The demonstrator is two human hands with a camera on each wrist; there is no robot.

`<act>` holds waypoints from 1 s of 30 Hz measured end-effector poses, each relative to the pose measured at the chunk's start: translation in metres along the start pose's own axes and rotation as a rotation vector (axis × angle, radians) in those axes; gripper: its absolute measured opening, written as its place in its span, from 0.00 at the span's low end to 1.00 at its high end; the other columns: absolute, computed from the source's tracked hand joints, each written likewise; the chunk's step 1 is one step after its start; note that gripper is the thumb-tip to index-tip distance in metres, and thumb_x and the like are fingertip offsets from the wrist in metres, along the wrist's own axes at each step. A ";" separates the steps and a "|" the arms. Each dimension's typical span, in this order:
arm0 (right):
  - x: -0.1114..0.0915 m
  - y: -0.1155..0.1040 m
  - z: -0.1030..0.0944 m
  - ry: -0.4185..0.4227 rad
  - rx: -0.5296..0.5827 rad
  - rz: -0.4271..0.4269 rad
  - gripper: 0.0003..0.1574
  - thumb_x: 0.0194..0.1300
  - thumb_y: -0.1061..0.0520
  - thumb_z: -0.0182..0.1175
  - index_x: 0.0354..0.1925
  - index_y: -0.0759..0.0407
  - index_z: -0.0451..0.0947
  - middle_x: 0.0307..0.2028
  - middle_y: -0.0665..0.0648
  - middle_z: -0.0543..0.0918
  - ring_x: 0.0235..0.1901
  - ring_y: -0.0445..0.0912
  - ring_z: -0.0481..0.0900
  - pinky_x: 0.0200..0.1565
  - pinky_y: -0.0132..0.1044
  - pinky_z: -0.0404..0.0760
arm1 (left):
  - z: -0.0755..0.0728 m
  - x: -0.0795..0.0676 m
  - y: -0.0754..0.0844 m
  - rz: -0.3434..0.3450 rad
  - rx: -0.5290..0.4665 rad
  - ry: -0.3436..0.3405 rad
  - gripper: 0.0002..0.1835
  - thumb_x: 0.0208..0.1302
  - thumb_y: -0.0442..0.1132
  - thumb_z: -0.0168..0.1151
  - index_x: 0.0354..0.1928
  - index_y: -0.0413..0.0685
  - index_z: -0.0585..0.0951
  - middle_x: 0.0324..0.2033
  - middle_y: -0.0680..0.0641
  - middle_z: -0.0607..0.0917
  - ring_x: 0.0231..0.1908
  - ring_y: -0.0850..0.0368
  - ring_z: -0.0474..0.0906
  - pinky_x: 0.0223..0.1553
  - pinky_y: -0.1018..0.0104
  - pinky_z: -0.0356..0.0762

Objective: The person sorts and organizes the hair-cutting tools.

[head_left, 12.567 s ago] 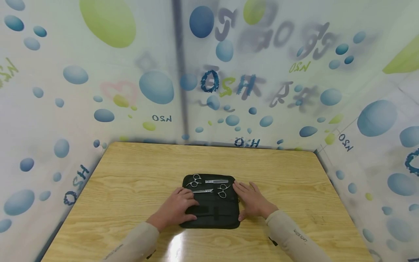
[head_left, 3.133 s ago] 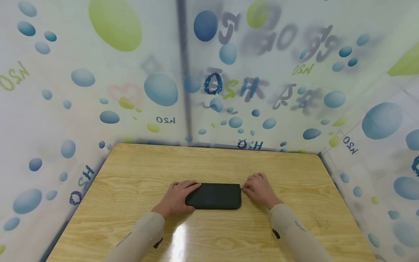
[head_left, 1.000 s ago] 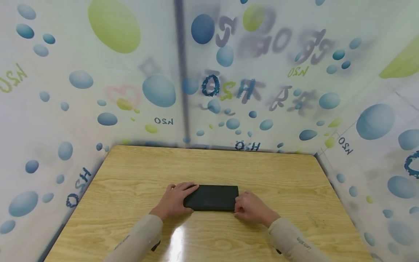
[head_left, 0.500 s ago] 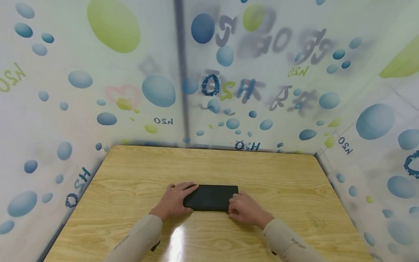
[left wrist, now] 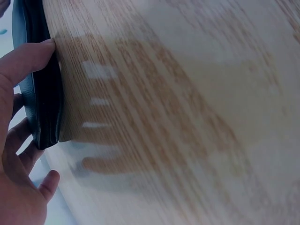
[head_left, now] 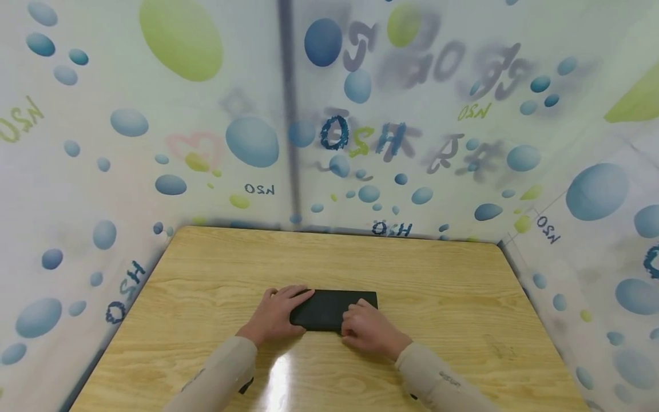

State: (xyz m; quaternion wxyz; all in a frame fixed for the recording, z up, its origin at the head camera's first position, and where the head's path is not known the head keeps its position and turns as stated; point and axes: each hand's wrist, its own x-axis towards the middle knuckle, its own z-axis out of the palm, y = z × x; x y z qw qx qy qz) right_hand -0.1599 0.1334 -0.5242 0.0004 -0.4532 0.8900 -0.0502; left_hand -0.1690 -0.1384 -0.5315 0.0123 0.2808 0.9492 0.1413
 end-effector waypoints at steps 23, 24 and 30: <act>0.014 -0.007 0.004 0.053 0.001 0.068 0.08 0.60 0.47 0.66 0.25 0.43 0.84 0.22 0.39 0.74 0.26 0.36 0.65 0.38 0.31 0.64 | 0.002 0.001 0.004 -0.027 0.020 -0.001 0.43 0.52 0.59 0.71 0.71 0.65 0.67 0.69 0.49 0.70 0.67 0.49 0.68 0.59 0.40 0.66; 0.014 -0.006 0.004 0.059 0.010 0.081 0.07 0.60 0.48 0.66 0.25 0.43 0.84 0.22 0.39 0.74 0.26 0.36 0.65 0.38 0.31 0.64 | 0.002 0.001 0.006 -0.033 0.025 -0.005 0.43 0.53 0.60 0.70 0.71 0.65 0.67 0.69 0.48 0.70 0.67 0.48 0.68 0.60 0.40 0.66; 0.009 0.001 0.002 0.083 0.035 0.146 0.08 0.61 0.49 0.66 0.25 0.44 0.83 0.23 0.39 0.74 0.26 0.36 0.66 0.38 0.32 0.65 | 0.009 0.002 0.017 -0.083 0.117 -0.020 0.41 0.56 0.65 0.64 0.72 0.67 0.65 0.68 0.43 0.69 0.64 0.42 0.70 0.61 0.41 0.65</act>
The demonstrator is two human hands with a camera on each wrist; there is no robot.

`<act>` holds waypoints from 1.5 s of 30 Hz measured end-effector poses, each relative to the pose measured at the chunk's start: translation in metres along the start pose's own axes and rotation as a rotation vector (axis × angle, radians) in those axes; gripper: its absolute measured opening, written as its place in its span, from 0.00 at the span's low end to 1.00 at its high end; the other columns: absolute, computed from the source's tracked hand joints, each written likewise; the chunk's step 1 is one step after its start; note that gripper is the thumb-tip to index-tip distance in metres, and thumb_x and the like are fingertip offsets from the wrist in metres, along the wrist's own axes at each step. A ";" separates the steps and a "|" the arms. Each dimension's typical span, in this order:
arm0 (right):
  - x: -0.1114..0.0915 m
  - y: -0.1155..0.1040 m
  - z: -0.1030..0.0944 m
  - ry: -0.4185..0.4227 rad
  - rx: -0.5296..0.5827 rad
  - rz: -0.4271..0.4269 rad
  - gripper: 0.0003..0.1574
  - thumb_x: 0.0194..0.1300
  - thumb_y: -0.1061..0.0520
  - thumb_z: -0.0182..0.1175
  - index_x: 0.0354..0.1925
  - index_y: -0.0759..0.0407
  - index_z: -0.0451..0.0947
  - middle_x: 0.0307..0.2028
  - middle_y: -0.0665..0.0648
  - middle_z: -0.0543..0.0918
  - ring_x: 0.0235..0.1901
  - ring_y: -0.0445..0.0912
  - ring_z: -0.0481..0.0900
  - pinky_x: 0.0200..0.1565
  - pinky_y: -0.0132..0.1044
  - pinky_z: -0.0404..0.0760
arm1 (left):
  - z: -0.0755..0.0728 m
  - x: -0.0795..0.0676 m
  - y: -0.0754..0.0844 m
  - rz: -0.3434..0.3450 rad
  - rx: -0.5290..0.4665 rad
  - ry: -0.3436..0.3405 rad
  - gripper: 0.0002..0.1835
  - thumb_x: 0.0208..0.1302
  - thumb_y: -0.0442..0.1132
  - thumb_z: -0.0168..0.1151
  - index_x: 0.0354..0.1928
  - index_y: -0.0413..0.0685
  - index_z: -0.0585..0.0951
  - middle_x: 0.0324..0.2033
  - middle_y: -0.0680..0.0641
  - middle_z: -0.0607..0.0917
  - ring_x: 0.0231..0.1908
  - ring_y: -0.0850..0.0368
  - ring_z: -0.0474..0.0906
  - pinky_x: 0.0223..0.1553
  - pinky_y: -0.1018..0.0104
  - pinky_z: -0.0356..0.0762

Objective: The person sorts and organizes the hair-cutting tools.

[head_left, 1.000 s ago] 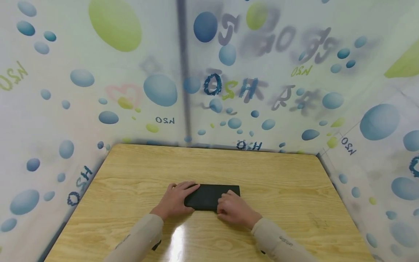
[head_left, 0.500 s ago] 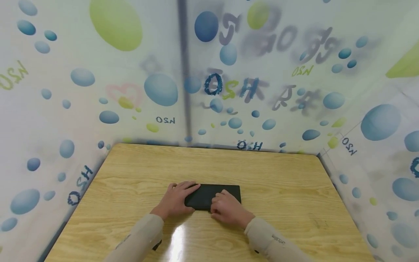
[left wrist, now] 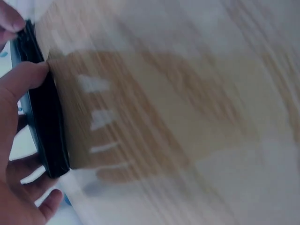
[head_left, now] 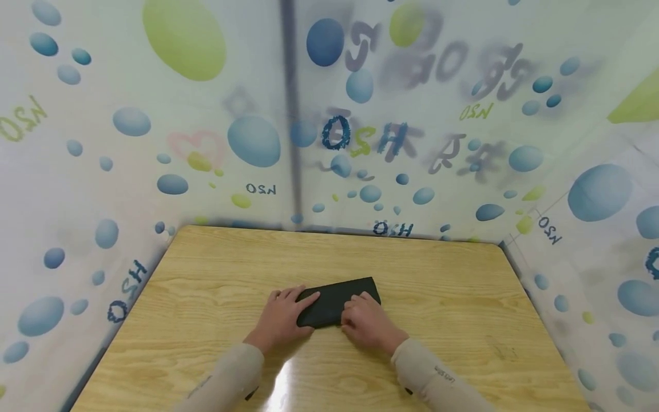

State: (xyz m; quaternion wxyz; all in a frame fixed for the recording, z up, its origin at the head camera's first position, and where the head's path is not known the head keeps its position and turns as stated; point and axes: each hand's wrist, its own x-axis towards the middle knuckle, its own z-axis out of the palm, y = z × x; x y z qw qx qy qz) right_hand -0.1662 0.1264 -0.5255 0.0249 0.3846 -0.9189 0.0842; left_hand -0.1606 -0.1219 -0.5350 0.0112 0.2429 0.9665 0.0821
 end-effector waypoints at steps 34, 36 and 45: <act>0.017 0.058 0.000 0.123 -0.040 0.327 0.06 0.58 0.52 0.70 0.26 0.50 0.85 0.24 0.46 0.80 0.29 0.43 0.74 0.44 0.42 0.71 | 0.000 0.004 0.028 0.118 -0.140 -0.045 0.37 0.59 0.64 0.62 0.68 0.57 0.72 0.50 0.51 0.78 0.45 0.59 0.75 0.49 0.59 0.76; 0.017 0.058 0.000 0.122 -0.031 0.325 0.07 0.58 0.53 0.70 0.25 0.50 0.85 0.23 0.46 0.80 0.29 0.43 0.74 0.45 0.42 0.72 | -0.005 0.006 0.022 0.127 -0.190 -0.039 0.33 0.61 0.59 0.63 0.67 0.59 0.73 0.52 0.51 0.78 0.47 0.58 0.75 0.50 0.58 0.77; 0.015 0.056 -0.003 0.113 -0.074 0.303 0.07 0.58 0.51 0.70 0.26 0.49 0.85 0.24 0.46 0.80 0.29 0.42 0.73 0.43 0.41 0.72 | -0.004 0.017 0.003 0.312 -0.099 -0.007 0.37 0.62 0.58 0.61 0.72 0.61 0.65 0.74 0.46 0.62 0.71 0.47 0.63 0.63 0.48 0.71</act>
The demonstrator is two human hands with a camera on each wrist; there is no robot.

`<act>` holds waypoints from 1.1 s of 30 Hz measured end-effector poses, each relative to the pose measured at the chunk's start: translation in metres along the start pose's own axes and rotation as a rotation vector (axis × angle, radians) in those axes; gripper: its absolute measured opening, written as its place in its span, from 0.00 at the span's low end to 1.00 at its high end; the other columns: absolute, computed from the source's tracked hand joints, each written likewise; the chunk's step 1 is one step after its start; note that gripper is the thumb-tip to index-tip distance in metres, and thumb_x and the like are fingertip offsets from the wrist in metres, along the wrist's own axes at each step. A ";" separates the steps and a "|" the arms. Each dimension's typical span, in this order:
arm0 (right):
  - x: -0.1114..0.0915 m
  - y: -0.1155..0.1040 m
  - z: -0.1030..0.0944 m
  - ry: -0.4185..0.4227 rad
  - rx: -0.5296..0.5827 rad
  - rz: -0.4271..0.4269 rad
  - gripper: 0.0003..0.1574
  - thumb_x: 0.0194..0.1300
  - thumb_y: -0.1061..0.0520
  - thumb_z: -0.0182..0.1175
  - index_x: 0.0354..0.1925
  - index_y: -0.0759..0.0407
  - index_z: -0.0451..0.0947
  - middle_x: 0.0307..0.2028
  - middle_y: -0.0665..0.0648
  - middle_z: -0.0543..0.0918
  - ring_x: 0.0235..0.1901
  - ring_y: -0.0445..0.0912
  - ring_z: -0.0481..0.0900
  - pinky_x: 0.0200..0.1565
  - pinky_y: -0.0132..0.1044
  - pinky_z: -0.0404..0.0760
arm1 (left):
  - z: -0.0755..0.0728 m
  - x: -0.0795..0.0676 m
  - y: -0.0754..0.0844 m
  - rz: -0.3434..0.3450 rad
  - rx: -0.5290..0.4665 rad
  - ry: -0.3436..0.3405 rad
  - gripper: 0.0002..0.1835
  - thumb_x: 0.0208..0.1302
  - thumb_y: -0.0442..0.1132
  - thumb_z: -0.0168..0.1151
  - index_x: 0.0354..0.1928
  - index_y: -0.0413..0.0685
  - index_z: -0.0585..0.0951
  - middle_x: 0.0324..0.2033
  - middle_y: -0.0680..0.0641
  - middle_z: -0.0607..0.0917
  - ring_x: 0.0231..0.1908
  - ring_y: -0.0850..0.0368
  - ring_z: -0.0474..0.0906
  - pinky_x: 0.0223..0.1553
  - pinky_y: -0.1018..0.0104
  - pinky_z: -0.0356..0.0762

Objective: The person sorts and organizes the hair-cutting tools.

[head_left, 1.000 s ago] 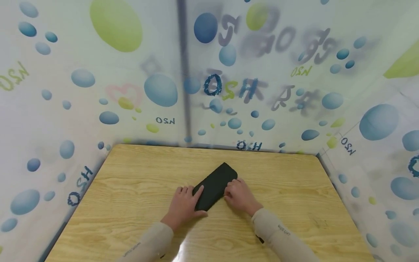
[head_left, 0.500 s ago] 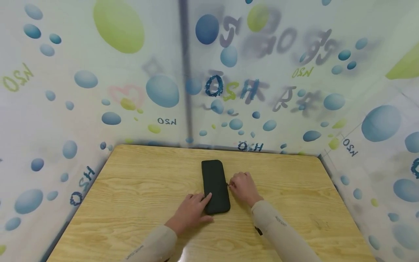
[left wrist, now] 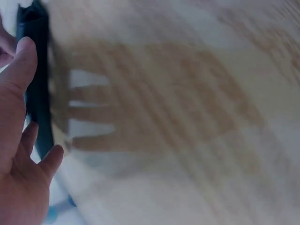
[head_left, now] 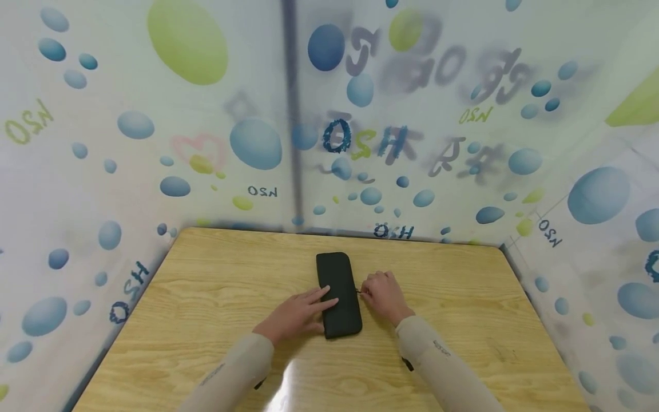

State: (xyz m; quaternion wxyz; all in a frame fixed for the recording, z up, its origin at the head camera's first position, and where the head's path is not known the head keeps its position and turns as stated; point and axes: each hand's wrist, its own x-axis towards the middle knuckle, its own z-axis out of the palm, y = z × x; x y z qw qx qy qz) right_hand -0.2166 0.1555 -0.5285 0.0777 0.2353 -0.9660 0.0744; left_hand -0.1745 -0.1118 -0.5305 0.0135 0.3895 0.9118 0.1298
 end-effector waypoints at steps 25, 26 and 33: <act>-0.009 0.004 -0.003 -0.038 -0.021 -0.075 0.08 0.58 0.51 0.70 0.25 0.48 0.83 0.24 0.43 0.78 0.29 0.41 0.71 0.42 0.38 0.70 | 0.013 -0.003 -0.004 0.002 0.037 0.032 0.36 0.63 0.61 0.56 0.72 0.65 0.64 0.75 0.49 0.60 0.71 0.50 0.63 0.68 0.51 0.66; -0.010 0.004 -0.003 -0.038 -0.021 -0.080 0.07 0.58 0.51 0.70 0.25 0.48 0.83 0.24 0.43 0.79 0.29 0.41 0.72 0.42 0.38 0.70 | 0.013 -0.003 -0.004 0.002 0.036 0.030 0.36 0.63 0.61 0.56 0.72 0.65 0.64 0.75 0.49 0.60 0.71 0.49 0.62 0.68 0.51 0.66; -0.018 0.004 -0.007 -0.049 -0.002 -0.112 0.07 0.58 0.52 0.70 0.25 0.48 0.83 0.24 0.43 0.79 0.29 0.41 0.72 0.40 0.38 0.69 | 0.013 -0.003 -0.005 0.005 0.044 0.020 0.36 0.64 0.61 0.56 0.73 0.64 0.64 0.75 0.49 0.60 0.72 0.49 0.62 0.69 0.52 0.65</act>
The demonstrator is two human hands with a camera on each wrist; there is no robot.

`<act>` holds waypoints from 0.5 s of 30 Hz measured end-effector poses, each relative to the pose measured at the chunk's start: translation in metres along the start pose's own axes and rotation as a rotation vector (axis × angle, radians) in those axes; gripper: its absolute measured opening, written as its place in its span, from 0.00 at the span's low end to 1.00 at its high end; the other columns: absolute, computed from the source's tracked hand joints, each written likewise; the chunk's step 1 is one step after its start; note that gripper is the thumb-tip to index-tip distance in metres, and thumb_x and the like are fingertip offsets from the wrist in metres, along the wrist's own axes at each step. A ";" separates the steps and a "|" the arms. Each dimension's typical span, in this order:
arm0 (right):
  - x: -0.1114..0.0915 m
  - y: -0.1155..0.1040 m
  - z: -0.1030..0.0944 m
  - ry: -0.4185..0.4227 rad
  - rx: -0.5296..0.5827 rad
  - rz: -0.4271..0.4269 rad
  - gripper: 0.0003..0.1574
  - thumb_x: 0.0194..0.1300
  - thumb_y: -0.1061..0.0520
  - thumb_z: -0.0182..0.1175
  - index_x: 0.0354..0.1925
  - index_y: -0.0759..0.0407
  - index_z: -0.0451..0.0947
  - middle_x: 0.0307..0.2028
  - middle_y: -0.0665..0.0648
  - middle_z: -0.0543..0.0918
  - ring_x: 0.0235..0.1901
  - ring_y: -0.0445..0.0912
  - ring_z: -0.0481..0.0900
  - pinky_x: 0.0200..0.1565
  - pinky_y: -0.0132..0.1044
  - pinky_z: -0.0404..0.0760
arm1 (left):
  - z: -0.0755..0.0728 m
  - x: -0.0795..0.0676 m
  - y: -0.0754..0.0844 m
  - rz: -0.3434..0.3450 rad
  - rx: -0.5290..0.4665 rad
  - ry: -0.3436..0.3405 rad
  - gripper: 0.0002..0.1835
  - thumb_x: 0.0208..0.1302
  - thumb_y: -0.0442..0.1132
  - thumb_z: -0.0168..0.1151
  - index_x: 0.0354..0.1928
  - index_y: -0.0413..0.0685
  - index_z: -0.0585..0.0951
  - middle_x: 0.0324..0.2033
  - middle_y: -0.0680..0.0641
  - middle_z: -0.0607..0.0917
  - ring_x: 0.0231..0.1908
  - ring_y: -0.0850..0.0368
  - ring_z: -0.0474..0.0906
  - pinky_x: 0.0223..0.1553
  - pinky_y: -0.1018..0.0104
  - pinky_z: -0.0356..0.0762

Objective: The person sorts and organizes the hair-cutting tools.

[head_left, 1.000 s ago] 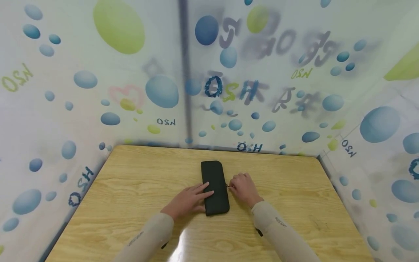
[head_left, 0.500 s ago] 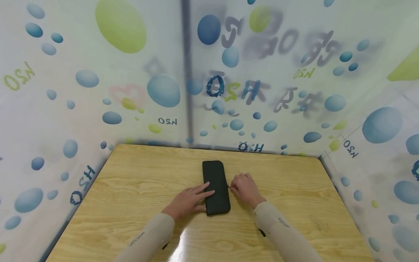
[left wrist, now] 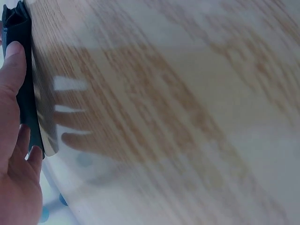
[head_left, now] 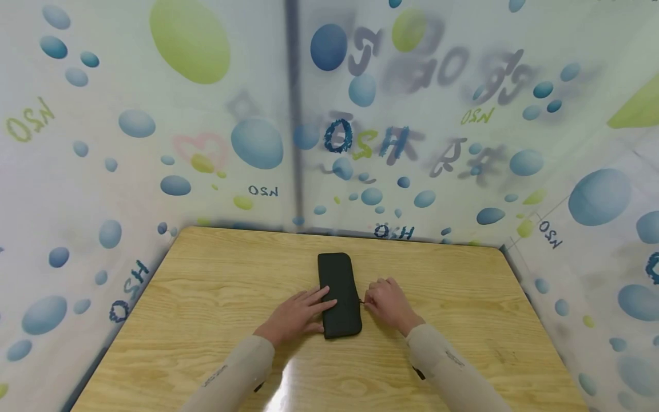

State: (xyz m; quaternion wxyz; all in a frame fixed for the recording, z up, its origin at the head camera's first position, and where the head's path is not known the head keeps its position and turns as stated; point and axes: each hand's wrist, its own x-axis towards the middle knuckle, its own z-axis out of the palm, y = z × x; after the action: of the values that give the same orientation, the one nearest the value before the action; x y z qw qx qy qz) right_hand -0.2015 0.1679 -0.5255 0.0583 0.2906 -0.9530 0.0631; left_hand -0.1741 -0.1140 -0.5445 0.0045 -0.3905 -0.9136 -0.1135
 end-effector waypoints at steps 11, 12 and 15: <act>-0.009 0.002 -0.001 -0.047 0.033 -0.021 0.05 0.59 0.51 0.70 0.27 0.45 0.84 0.27 0.41 0.80 0.29 0.38 0.69 0.41 0.37 0.69 | -0.003 -0.001 0.000 0.026 0.010 0.017 0.36 0.63 0.59 0.58 0.72 0.60 0.65 0.74 0.45 0.62 0.71 0.45 0.64 0.68 0.49 0.66; -0.010 0.002 -0.001 -0.047 0.031 -0.024 0.05 0.59 0.51 0.70 0.26 0.45 0.84 0.26 0.41 0.80 0.29 0.37 0.69 0.41 0.37 0.68 | -0.003 -0.001 0.000 0.024 0.009 0.012 0.36 0.64 0.59 0.57 0.73 0.60 0.64 0.74 0.45 0.61 0.71 0.45 0.63 0.68 0.49 0.65; -0.013 0.002 -0.001 -0.045 0.034 -0.043 0.06 0.59 0.50 0.70 0.26 0.44 0.84 0.25 0.40 0.79 0.28 0.37 0.67 0.40 0.35 0.67 | -0.003 -0.001 0.000 0.025 0.006 0.010 0.36 0.64 0.59 0.57 0.73 0.60 0.64 0.74 0.45 0.61 0.71 0.45 0.63 0.69 0.49 0.64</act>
State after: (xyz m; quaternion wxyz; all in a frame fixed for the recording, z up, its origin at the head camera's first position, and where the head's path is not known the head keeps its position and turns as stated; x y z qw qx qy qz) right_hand -0.1922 0.1770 -0.5263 0.0334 0.3133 -0.9464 0.0716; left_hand -0.1739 -0.1151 -0.5421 0.0115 -0.4011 -0.9090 -0.1128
